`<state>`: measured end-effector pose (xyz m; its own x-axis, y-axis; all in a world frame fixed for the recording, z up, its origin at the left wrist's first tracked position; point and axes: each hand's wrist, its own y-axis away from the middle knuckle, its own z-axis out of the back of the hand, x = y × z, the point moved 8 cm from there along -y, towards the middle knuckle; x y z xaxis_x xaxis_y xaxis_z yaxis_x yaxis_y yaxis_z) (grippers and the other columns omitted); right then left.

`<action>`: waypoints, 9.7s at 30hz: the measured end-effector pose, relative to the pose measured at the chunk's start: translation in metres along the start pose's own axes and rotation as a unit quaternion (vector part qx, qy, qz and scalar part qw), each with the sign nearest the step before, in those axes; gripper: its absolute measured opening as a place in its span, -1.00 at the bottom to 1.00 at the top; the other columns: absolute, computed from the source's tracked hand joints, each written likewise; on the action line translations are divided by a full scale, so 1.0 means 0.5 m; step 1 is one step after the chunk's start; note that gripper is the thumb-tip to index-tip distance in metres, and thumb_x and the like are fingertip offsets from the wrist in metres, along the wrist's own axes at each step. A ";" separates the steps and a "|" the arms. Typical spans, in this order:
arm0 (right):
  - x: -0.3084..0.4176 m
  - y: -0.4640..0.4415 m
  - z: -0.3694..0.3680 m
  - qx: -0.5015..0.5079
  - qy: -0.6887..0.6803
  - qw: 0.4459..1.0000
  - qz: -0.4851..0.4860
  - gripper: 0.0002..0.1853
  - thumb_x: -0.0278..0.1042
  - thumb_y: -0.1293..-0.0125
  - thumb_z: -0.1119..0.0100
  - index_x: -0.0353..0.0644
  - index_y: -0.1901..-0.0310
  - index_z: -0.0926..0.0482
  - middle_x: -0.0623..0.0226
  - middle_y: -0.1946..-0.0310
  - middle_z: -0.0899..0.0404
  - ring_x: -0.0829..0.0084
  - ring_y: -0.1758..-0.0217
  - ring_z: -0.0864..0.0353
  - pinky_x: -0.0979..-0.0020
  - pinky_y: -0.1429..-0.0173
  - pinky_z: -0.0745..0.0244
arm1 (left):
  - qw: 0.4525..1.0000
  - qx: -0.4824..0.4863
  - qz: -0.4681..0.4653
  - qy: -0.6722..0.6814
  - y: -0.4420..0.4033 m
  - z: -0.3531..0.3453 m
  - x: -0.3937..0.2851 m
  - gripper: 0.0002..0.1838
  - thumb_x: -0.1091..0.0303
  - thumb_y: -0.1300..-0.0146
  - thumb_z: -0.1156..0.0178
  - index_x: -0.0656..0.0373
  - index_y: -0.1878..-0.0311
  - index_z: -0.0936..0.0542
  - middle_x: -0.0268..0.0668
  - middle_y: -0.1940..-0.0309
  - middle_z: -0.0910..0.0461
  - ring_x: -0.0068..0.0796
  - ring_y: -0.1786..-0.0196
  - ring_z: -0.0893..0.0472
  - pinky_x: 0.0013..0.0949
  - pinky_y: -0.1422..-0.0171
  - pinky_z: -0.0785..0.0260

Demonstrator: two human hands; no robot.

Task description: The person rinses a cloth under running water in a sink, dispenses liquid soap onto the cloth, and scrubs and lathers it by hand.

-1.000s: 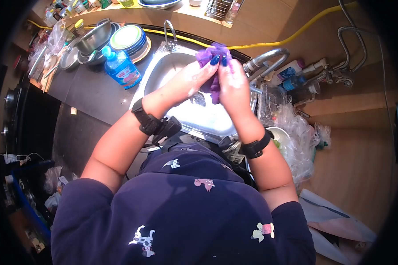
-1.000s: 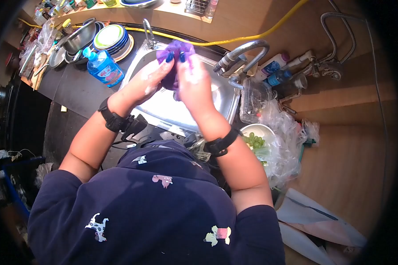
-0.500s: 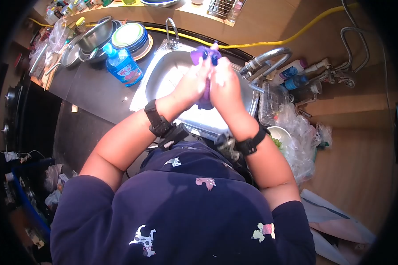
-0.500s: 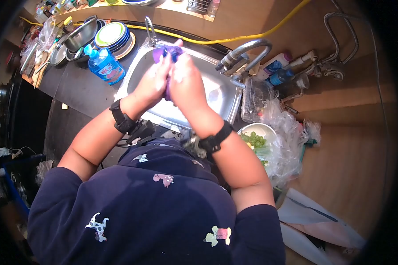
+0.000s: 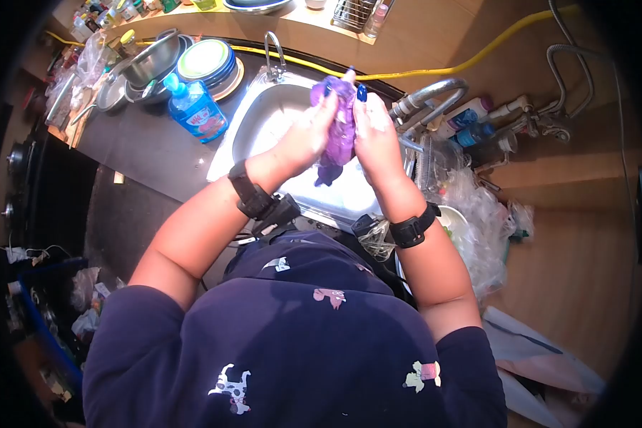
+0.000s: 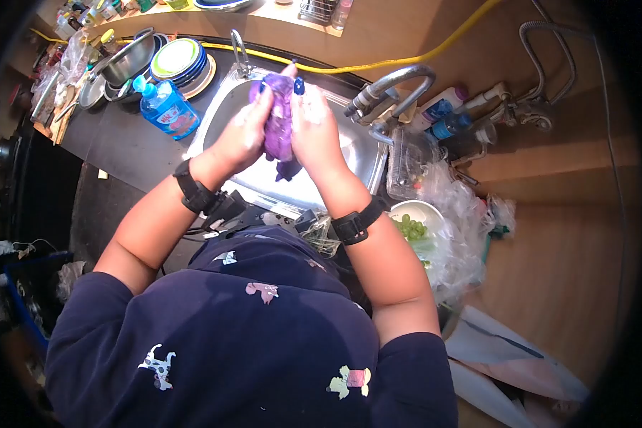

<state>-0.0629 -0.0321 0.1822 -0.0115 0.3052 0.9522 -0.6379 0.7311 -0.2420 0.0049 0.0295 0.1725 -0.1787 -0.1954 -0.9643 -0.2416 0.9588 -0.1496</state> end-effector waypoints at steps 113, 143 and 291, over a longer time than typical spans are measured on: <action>-0.067 0.040 -0.030 0.225 -0.152 0.932 -0.238 -0.41 -0.58 0.10 -0.35 -0.23 -0.06 -0.40 0.42 0.27 -0.56 0.65 0.27 -0.52 0.59 0.19 -0.47 | 0.934 -0.149 -0.097 -0.310 -0.045 0.089 0.012 -0.63 0.59 -0.03 -0.15 0.18 0.03 -0.44 -0.24 0.25 -0.57 -0.51 0.20 -0.57 -0.48 0.07 -0.40; -0.139 0.052 -0.032 0.238 -0.314 0.860 -0.326 -0.63 -0.56 0.03 -0.16 -0.38 0.09 -0.48 0.15 0.23 -0.57 0.34 0.18 -0.60 0.37 0.06 -0.54 | 0.993 0.051 -0.037 -0.105 -0.043 0.043 -0.053 -0.40 0.66 0.01 -0.13 0.15 -0.18 -0.32 -0.25 -0.08 -0.38 -0.46 -0.19 -0.37 -0.36 -0.25 -0.28; -0.173 -0.014 0.031 0.083 0.277 0.952 0.099 -0.79 -0.45 -0.03 -0.18 -0.18 0.24 -0.49 0.05 0.37 -0.57 0.03 0.21 -0.56 0.27 0.15 -0.47 | 0.889 0.018 -0.020 -0.457 -0.072 0.057 0.146 -0.75 0.22 -0.02 -0.20 0.25 0.42 -0.50 0.00 0.46 -0.54 0.02 0.28 -0.54 -0.23 0.19 -0.37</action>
<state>-0.0691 -0.0730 0.1045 0.2335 0.7360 0.6354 -0.7792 0.5326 -0.3305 0.0274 -0.0133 0.1014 0.6829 0.0032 -0.7305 -0.1967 0.9638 -0.1797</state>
